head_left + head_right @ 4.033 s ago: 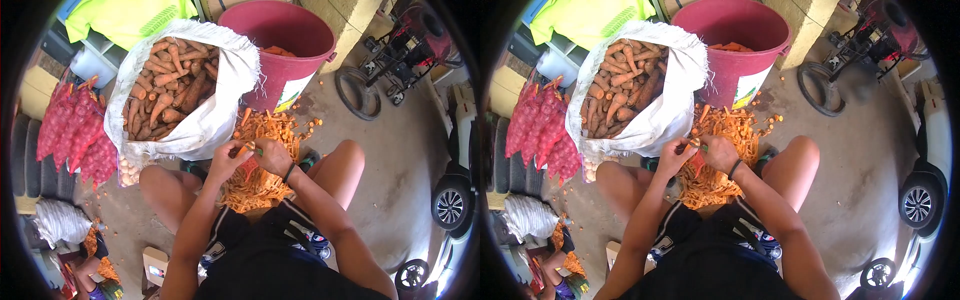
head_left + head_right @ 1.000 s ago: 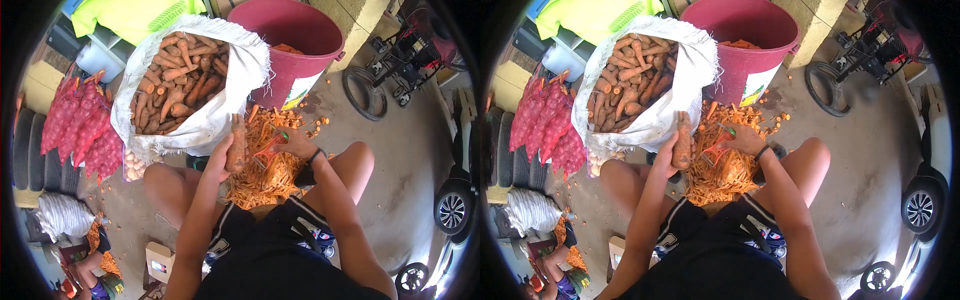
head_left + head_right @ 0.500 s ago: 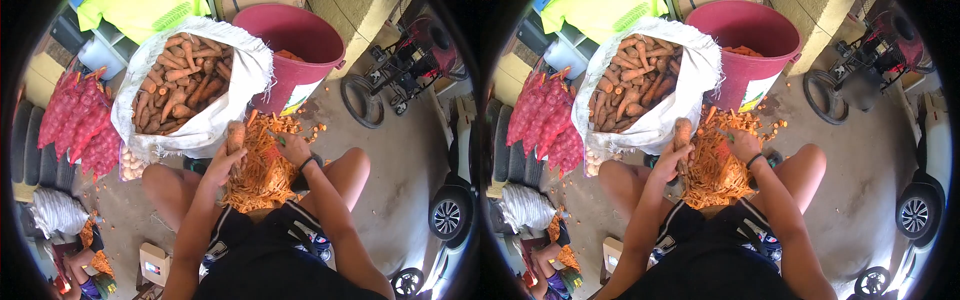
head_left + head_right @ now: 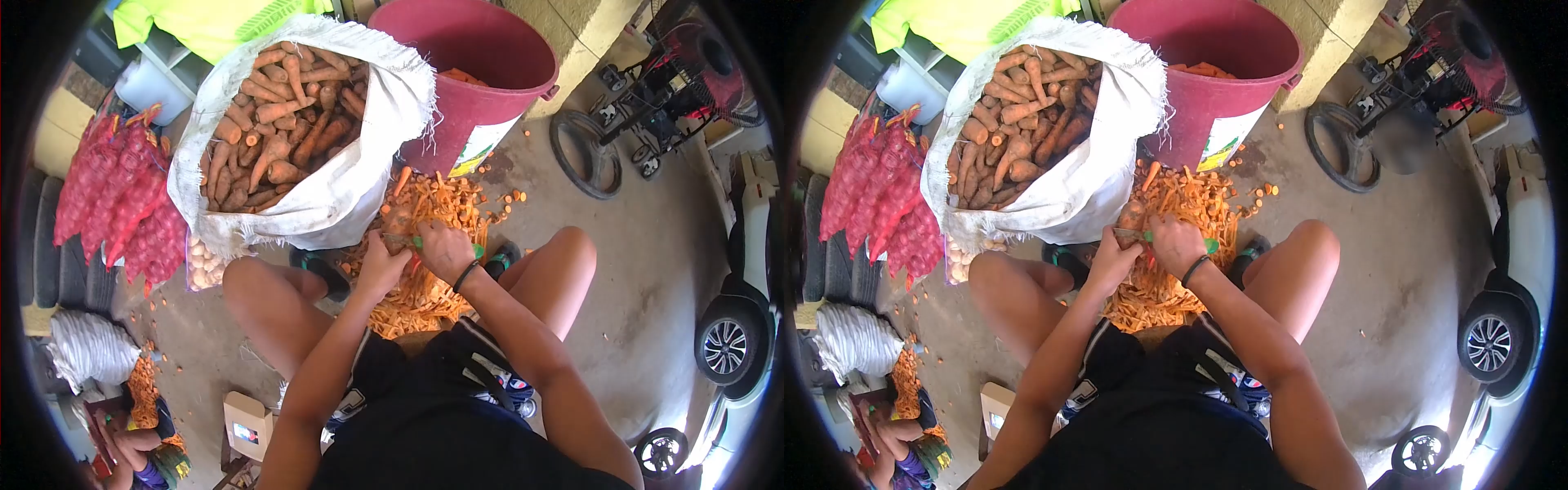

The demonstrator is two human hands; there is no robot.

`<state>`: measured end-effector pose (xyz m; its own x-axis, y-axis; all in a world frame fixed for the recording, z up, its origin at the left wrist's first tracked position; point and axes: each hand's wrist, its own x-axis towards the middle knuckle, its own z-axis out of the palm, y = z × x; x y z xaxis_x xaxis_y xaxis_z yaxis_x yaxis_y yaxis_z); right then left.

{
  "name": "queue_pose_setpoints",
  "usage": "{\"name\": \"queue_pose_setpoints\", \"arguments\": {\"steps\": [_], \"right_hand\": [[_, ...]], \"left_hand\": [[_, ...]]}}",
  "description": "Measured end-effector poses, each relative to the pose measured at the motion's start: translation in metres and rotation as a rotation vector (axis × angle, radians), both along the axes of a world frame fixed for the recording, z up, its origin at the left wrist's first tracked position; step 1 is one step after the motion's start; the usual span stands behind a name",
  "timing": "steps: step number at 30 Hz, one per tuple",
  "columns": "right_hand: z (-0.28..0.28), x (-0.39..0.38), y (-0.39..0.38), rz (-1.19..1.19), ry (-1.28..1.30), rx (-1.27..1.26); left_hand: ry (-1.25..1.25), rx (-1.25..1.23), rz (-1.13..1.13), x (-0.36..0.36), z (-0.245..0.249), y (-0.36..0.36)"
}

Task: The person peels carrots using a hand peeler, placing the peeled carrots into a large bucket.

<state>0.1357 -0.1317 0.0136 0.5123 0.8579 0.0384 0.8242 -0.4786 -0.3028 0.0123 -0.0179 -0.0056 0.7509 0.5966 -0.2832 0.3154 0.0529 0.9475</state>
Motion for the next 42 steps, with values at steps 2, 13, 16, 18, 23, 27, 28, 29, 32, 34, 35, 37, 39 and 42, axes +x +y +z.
{"name": "queue_pose_setpoints", "arguments": {"steps": [2,13,16,18,23,27,28,29,32,34,35,37,39,42], "right_hand": [[-0.007,0.002,-0.002,0.02,-0.002,-0.012],[-0.015,0.01,-0.002,-0.011,0.06,-0.176],[-0.018,0.02,0.004,-0.013,0.079,-0.217],[-0.028,0.027,0.009,-0.032,0.102,-0.28],[-0.085,0.09,-0.013,-0.164,0.233,-0.592],[-0.09,0.092,-0.011,-0.141,0.271,-0.664],[-0.095,0.082,-0.012,-0.158,0.287,-0.618],[-0.1,0.077,-0.014,-0.171,0.306,-0.575],[-0.097,0.072,-0.021,-0.094,0.42,-0.568],[-0.081,0.073,-0.021,-0.115,0.459,-0.471],[-0.068,0.077,-0.021,-0.117,0.465,-0.429],[-0.025,0.083,-0.018,-0.101,0.416,-0.39],[-0.014,0.093,-0.028,-0.085,0.346,-0.254],[0.016,0.119,-0.029,-0.041,0.329,-0.066]], "left_hand": [[-0.025,-0.01,0.005,0.002,-0.005,-0.003],[0.134,-0.094,-0.127,0.005,0.007,-0.007],[0.237,-0.098,-0.158,0.001,0.003,-0.004],[0.232,-0.133,-0.157,-0.001,-0.001,-0.001],[0.229,-0.154,-0.24,-0.01,0.016,-0.004],[0.137,-0.352,-0.215,-0.017,0.019,0.015],[0.117,-0.437,-0.186,-0.013,0.02,0.019],[0.017,-0.508,-0.178,-0.01,0.02,0.022],[-0.308,-0.624,-0.186,-0.005,0.044,0.026],[-0.358,-0.699,-0.045,0.001,0.06,0.041],[-0.396,-0.739,0.035,0.003,0.064,0.048],[-0.299,-0.803,-0.082,0.005,0.044,0.057],[-0.271,-0.889,-0.144,0.007,0.027,0.042],[-0.26,-0.806,0.004,0.011,0.029,0.033]]}}
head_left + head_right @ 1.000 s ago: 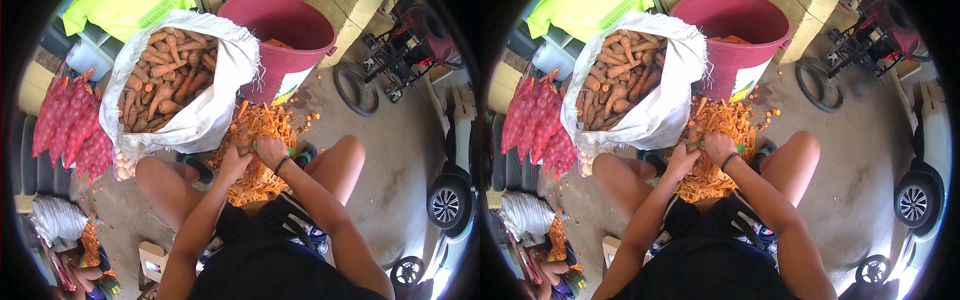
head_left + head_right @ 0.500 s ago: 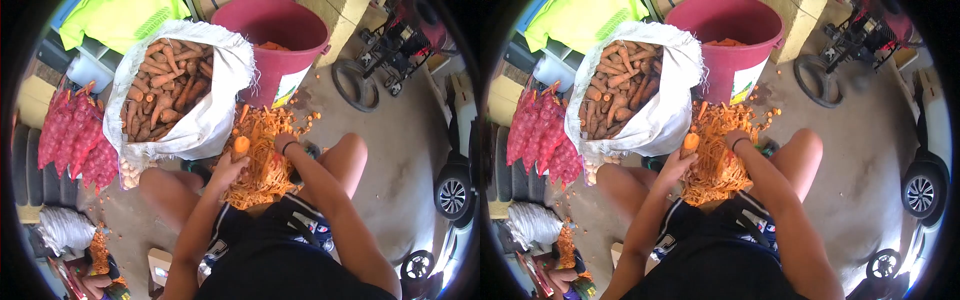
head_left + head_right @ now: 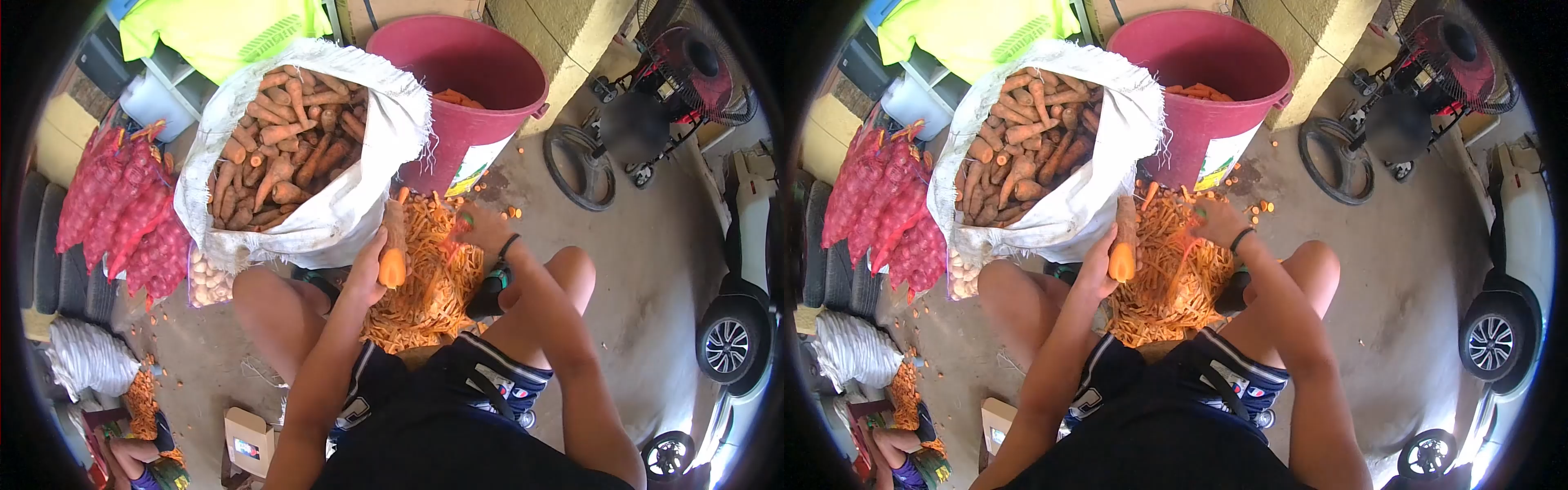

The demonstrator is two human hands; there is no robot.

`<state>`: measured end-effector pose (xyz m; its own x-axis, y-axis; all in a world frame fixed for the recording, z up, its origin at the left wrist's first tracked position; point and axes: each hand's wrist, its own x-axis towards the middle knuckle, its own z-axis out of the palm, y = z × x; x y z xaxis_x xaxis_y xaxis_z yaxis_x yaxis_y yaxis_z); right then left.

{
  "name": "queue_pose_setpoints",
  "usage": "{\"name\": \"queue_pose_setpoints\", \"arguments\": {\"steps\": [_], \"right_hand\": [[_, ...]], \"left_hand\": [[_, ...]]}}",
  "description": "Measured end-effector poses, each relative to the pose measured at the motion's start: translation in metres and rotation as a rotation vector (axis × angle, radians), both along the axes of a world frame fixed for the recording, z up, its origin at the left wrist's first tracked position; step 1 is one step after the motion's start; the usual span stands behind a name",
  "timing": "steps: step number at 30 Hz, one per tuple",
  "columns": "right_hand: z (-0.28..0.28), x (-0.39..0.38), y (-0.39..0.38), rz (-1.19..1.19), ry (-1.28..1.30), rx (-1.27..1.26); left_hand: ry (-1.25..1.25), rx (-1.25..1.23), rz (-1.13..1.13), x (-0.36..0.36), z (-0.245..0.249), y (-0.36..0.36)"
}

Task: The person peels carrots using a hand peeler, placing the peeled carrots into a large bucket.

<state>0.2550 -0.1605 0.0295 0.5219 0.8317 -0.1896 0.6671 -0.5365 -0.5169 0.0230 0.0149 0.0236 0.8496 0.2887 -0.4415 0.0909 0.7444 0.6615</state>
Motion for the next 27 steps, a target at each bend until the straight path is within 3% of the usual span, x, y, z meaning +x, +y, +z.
{"name": "queue_pose_setpoints", "arguments": {"steps": [4,8,12,16,22,27], "right_hand": [[0.063,-0.018,-0.006,-0.035,0.133,0.25],[0.032,-0.054,0.0,0.022,0.144,0.613],[0.048,-0.085,0.008,0.174,0.056,0.698],[0.046,-0.076,0.009,0.167,-0.028,0.688],[0.036,-0.017,0.007,-0.039,-0.127,0.648],[0.034,0.004,0.002,-0.248,-0.071,0.638]], "left_hand": [[-0.048,-0.03,-0.011,0.0,0.01,0.0],[-0.137,0.037,0.052,0.004,0.011,0.003],[-0.096,0.032,0.019,0.003,0.011,-0.004],[-0.051,0.075,-0.046,0.002,0.014,-0.014],[-0.055,0.297,-0.167,-0.008,0.013,-0.016],[-0.122,0.147,-0.13,-0.017,0.02,-0.014]]}}
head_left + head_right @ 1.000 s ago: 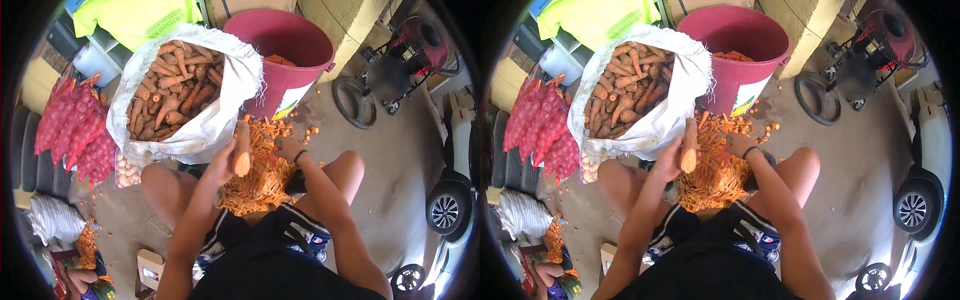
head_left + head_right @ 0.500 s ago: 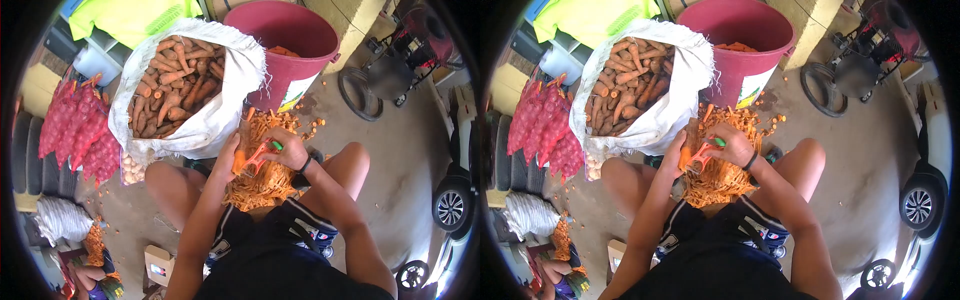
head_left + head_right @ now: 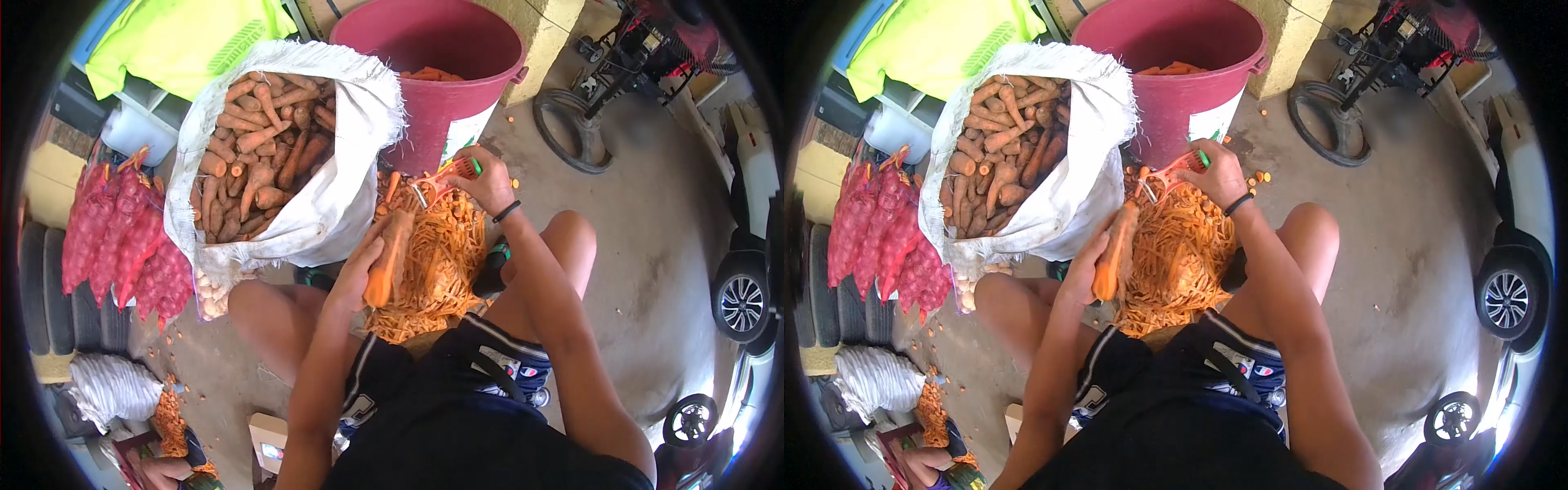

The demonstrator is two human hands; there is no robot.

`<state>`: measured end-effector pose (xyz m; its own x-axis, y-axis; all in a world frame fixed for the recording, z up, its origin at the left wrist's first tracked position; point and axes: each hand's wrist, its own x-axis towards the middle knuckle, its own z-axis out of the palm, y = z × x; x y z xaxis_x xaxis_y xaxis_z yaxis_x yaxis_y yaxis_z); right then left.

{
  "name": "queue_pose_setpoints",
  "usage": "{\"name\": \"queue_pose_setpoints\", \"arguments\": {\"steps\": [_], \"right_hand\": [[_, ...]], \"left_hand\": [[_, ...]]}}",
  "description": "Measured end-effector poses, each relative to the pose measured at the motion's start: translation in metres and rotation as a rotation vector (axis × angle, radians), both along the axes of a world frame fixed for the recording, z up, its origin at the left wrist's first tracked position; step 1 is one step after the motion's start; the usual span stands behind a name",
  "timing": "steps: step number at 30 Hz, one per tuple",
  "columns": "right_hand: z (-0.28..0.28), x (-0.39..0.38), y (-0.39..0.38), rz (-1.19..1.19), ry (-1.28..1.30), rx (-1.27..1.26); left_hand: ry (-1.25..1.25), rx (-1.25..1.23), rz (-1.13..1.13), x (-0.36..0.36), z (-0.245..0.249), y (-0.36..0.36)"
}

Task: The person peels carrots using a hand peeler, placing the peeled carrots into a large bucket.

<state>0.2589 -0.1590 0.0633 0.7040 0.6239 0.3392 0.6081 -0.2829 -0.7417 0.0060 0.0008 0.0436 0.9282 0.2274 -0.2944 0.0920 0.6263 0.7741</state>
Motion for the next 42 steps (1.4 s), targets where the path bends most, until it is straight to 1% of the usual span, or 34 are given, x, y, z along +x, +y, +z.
{"name": "queue_pose_setpoints", "arguments": {"steps": [1,4,5,6,7,8,9,11,12,14,15,17,18,20,21,22,24,25,28,30,32,33,36,39,42], "right_hand": [[0.002,-0.005,0.001,0.005,0.009,0.014],[0.011,-0.054,0.006,0.245,-0.092,0.129],[0.012,-0.073,0.008,0.346,-0.082,0.138],[0.012,-0.09,0.009,0.445,-0.068,0.15],[0.018,-0.101,0.008,0.438,-0.109,0.073],[0.015,-0.1,0.009,0.45,-0.11,0.066],[0.013,-0.094,0.01,0.456,-0.11,0.06],[0.009,-0.081,0.014,0.433,-0.13,0.059],[0.009,-0.069,0.016,0.364,-0.144,0.077],[0.005,-0.041,0.014,0.235,-0.17,0.109],[0.003,-0.026,0.011,0.155,-0.162,0.086],[0.0,-0.003,0.007,-0.009,-0.144,0.045],[0.002,-0.007,0.006,0.029,-0.082,0.068],[0.011,-0.033,0.007,0.119,0.035,0.106],[0.01,-0.055,0.01,0.206,-0.094,0.16],[0.003,-0.077,0.01,0.352,0.053,0.146],[0.016,-0.102,0.009,0.48,-0.175,0.06],[0.012,-0.099,0.011,0.437,-0.157,0.077],[0.003,-0.058,0.014,0.247,-0.137,0.088],[0.004,-0.028,0.011,0.076,-0.176,0.045],[0.0,-0.028,0.009,0.024,-0.055,0.085],[0.0,-0.03,0.011,0.003,0.006,0.107],[0.005,-0.071,0.013,0.218,-0.087,0.208],[0.01,-0.108,0.011,0.468,-0.154,0.017],[0.004,-0.087,0.014,0.375,-0.125,0.071]], "left_hand": [[-0.037,-0.053,0.019,-0.002,-0.005,0.003],[0.001,-0.12,0.027,0.002,-0.02,0.016],[-0.01,-0.099,0.093,0.012,0.008,0.001],[-0.018,-0.073,0.123,0.015,0.007,-0.004],[-0.022,-0.043,0.149,0.016,0.006,-0.006],[-0.021,-0.013,0.17,0.015,0.005,-0.006],[-0.059,-0.016,0.159,0.013,-0.006,-0.004],[-0.023,0.082,0.147,0.012,-0.009,-0.003],[-0.016,0.129,0.142,0.015,-0.009,-0.003],[0.026,0.131,0.065,0.008,0.0,-0.002],[0.049,0.135,0.027,0.001,0.004,-0.001],[0.033,0.045,-0.026,-0.007,-0.001,0.003],[0.024,0.002,-0.057,-0.008,-0.005,0.006],[-0.061,-0.069,-0.038,-0.004,-0.024,0.015],[-0.107,-0.106,-0.021,-0.002,-0.03,0.018],[-0.051,-0.118,0.074,0.004,-0.021,0.011],[0.079,-0.139,0.261,0.016,0.011,-0.011],[0.064,-0.105,0.226,0.012,0.014,-0.011],[0.065,0.037,0.098,0.003,-0.011,-0.001],[0.086,0.022,0.102,0.003,-0.001,-0.008],[0.118,0.02,0.105,0.002,0.005,-0.005],[0.057,-0.08,0.085,0.002,-0.009,0.002],[0.04,-0.088,0.151,0.004,-0.024,0.01],[0.118,-0.207,0.34,0.017,0.014,-0.013],[0.079,-0.07,0.207,0.011,-0.001,-0.007]]}}
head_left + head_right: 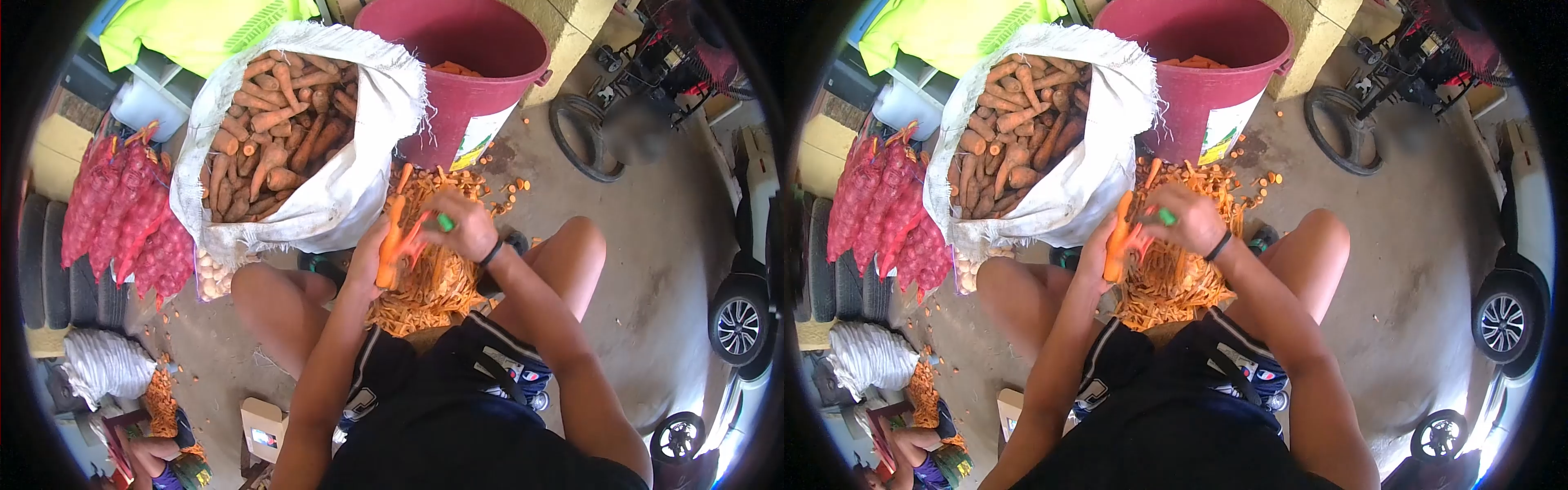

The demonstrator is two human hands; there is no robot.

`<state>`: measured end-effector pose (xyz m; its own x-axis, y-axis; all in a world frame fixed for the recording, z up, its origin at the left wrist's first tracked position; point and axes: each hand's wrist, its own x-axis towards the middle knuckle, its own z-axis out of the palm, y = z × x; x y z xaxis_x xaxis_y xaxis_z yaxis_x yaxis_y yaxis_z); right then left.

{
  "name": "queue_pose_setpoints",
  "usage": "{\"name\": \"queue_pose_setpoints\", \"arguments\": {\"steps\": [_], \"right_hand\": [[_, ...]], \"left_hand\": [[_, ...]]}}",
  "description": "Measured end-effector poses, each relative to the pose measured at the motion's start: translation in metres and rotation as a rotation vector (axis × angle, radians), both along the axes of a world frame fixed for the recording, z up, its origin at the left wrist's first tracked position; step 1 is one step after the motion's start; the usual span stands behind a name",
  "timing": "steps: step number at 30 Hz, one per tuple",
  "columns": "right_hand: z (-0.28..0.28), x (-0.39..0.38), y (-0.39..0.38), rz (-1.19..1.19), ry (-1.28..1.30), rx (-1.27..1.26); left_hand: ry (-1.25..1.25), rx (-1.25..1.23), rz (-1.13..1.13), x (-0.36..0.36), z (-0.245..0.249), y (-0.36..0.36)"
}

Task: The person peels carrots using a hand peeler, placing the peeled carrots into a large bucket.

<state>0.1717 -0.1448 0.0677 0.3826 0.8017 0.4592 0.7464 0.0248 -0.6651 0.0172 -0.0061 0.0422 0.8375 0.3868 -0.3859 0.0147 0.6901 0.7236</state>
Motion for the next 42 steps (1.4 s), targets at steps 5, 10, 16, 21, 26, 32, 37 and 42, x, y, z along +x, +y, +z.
{"name": "queue_pose_setpoints", "arguments": {"steps": [5,10,16,21,26,32,37,42], "right_hand": [[-0.008,0.061,-0.004,-0.36,-0.097,0.078],[-0.005,0.005,-0.004,-0.04,0.057,0.083],[-0.01,0.028,-0.001,-0.104,-0.076,0.031],[-0.018,0.072,-0.008,-0.455,-0.056,-0.192],[-0.048,0.006,0.001,-0.295,-0.207,-0.544],[-0.037,-0.032,0.006,-0.139,-0.218,-0.636],[-0.046,-0.029,0.009,-0.152,-0.217,-0.647],[-0.057,-0.014,0.017,-0.165,-0.263,-0.791]], "left_hand": [[0.0,-0.045,-0.167,-0.017,-0.01,0.013],[0.019,-0.209,-0.053,-0.007,-0.006,0.013],[0.149,-0.043,-0.184,-0.015,-0.019,0.013],[0.152,-0.023,-0.151,-0.012,-0.004,0.01],[0.075,0.171,-0.111,-0.008,-0.007,0.001],[0.063,0.15,-0.14,-0.004,-0.008,-0.002],[0.087,0.147,-0.123,-0.001,-0.011,-0.003],[0.168,0.195,-0.192,-0.008,-0.021,0.0]]}}
